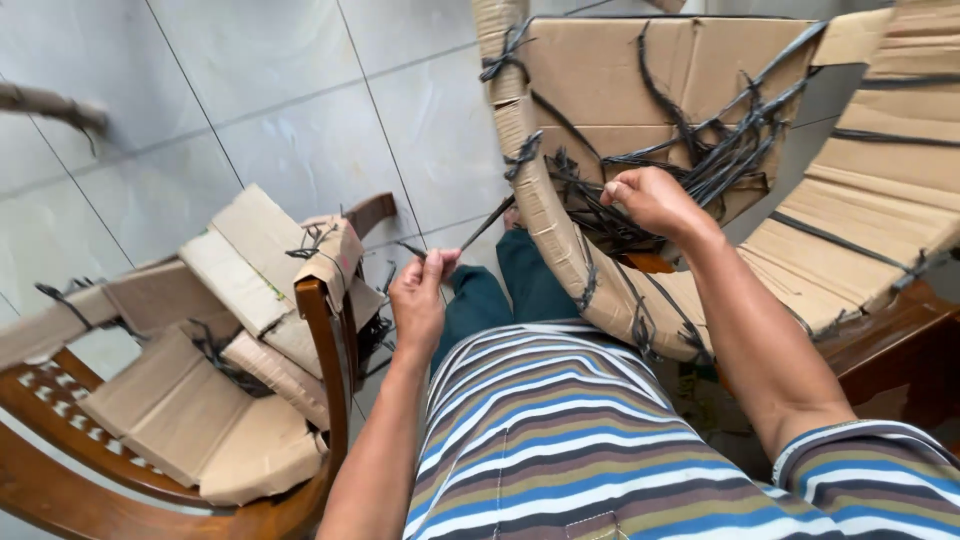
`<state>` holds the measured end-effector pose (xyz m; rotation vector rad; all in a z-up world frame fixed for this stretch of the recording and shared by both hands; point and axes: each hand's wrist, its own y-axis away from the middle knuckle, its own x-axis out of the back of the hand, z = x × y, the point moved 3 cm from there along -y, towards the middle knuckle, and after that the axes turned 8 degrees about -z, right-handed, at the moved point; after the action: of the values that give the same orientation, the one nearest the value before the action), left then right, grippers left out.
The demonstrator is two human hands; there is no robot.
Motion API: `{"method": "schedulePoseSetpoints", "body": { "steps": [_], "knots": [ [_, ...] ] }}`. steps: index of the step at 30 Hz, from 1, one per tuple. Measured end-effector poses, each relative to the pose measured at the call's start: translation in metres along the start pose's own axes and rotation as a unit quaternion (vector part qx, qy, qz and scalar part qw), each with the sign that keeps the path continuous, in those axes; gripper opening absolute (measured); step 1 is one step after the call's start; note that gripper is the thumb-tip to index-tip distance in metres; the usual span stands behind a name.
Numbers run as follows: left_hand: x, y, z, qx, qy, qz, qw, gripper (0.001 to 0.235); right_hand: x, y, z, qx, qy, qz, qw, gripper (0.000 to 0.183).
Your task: Securing cardboard protective padding to a wooden chair frame using plastic strips and a threading tool.
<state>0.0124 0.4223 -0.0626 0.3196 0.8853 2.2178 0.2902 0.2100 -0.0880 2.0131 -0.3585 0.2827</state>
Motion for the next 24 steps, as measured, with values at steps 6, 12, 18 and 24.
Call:
{"method": "schedulePoseSetpoints", "body": {
  "steps": [6, 12, 18, 24],
  "knots": [
    [-0.049, 0.036, 0.019, -0.130, -0.193, -0.090, 0.968, 0.026, -0.041, 0.033, -0.001, 0.043, 0.119, 0.095, 0.987, 0.027],
    [-0.092, 0.005, 0.035, -0.240, -0.262, -0.102, 0.929, 0.027, -0.077, 0.064, -0.045, 0.132, 0.088, 0.166, 0.973, 0.028],
    [-0.127, -0.021, 0.035, -0.267, -0.249, -0.140, 0.920, 0.026, -0.100, 0.036, -0.044, 0.310, -0.057, 0.185, 0.931, 0.004],
    [-0.127, -0.014, 0.057, -0.256, -0.134, -0.171, 0.942, 0.023, -0.082, 0.037, -0.052, 0.344, -0.238, 0.128, 0.900, 0.019]
  ]
}}
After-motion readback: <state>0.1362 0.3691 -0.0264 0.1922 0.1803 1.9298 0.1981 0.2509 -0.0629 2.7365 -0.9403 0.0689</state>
